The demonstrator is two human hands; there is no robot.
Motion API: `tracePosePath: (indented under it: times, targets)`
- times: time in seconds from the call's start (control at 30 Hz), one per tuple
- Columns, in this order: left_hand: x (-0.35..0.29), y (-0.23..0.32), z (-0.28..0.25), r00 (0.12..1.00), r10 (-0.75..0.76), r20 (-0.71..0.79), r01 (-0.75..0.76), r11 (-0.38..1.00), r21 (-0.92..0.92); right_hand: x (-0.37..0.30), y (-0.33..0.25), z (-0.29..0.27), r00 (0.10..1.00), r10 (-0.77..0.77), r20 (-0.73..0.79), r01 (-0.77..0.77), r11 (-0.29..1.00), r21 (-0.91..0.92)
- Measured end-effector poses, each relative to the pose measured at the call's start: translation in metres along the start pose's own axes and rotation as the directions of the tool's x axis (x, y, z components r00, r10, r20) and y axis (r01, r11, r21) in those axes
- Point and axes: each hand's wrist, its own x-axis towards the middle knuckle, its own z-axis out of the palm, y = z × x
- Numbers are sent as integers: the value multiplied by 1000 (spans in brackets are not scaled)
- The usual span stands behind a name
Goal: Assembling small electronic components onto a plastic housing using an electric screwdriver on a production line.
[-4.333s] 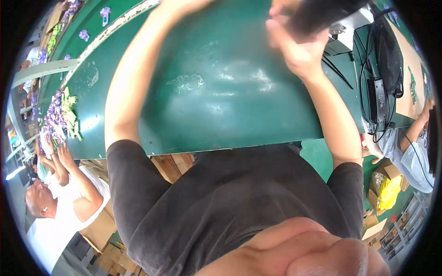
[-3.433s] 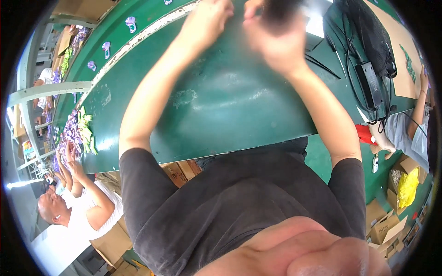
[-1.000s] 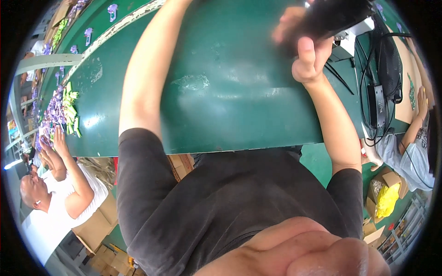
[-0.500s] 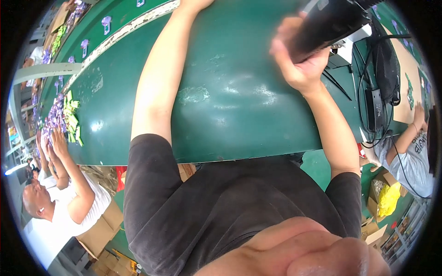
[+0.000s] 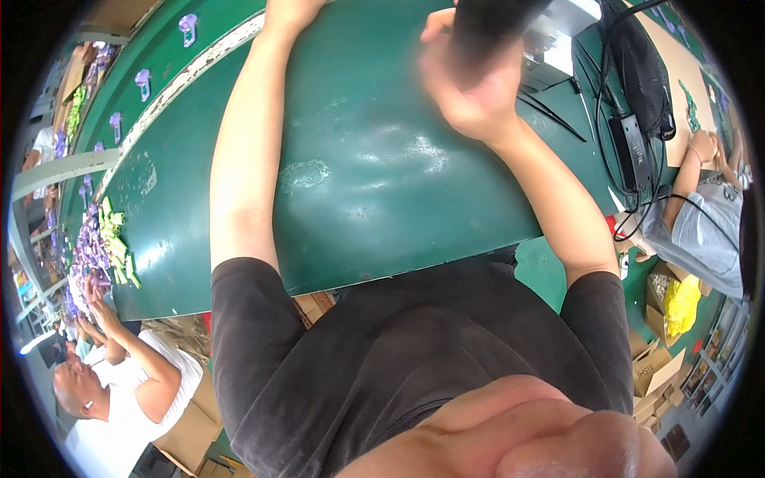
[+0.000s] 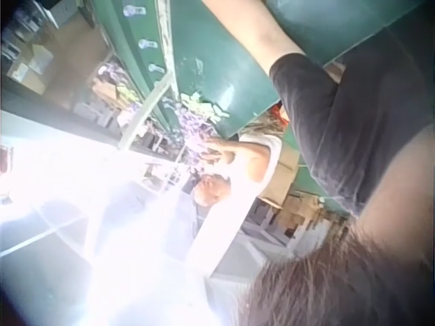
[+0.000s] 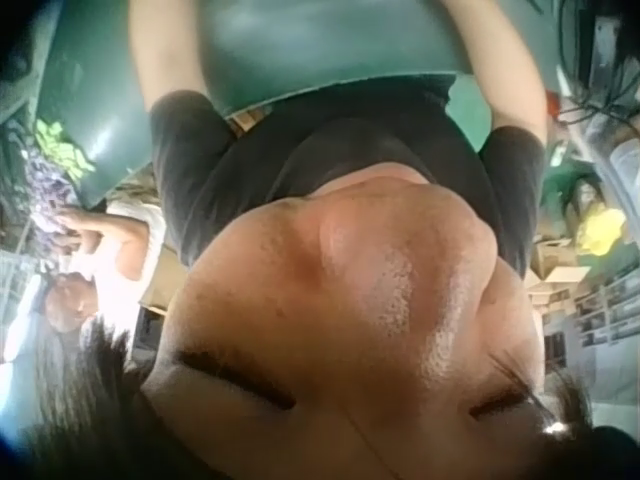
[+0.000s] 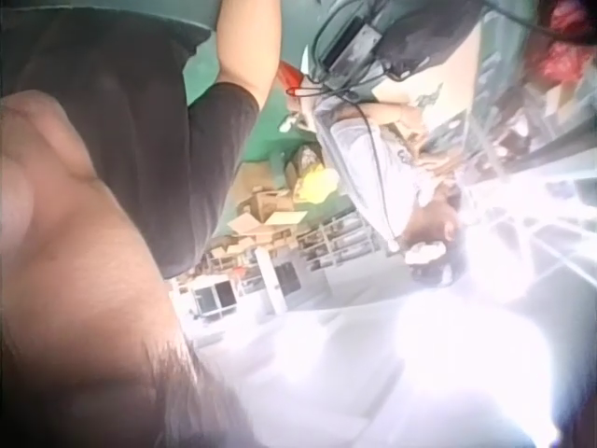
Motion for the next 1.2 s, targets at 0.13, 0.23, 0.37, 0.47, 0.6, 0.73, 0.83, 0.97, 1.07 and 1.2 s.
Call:
tracePosePath:
  times: [0.13, 0.23, 0.37, 0.47, 0.6, 0.73, 0.83, 0.97, 1.07, 1.2]
  targets:
    - [-2, -3, 0, 1000, 8, -23, -8, 1000, -14, 24, -48, 15, 727, 657, -199, -682, 659, -317]
    - [3, -5, -1, 998, 46, -45, -47, 999, -10, 25, -49, 14, 752, 639, -162, -658, 716, -233]
    - [4, 8, 6, 995, 24, -93, -27, 999, -30, 12, -49, 7, 739, 641, -207, -671, 678, -298]
    - [3, -25, 7, 986, 32, -161, -43, 997, -64, 14, -36, 9, 817, 550, -177, -572, 727, -379]
    - [1, -50, 18, 993, -19, -116, 27, 997, 69, 8, -32, -2, 750, 647, -136, -636, 650, -416]
    - [-2, -55, 18, 996, -57, -66, 61, 996, 59, 6, -32, 0, 731, 665, -153, -664, 643, -381]
    - [-1, -50, 16, 995, -80, -60, 85, 994, 74, 4, -31, -3, 757, 639, -135, -624, 645, -441]
    - [0, -40, 12, 998, -65, -24, 65, 998, 22, 7, -34, -3, 760, 639, -119, -624, 664, -412]
    - [-1, -36, 8, 997, -78, -20, 78, 997, 7, 5, -33, 0, 741, 655, -148, -649, 643, -407]
    - [-1, -20, 7, 988, -156, -3, 155, 982, -111, 5, -34, -1, 728, 672, -139, -659, 628, -414]
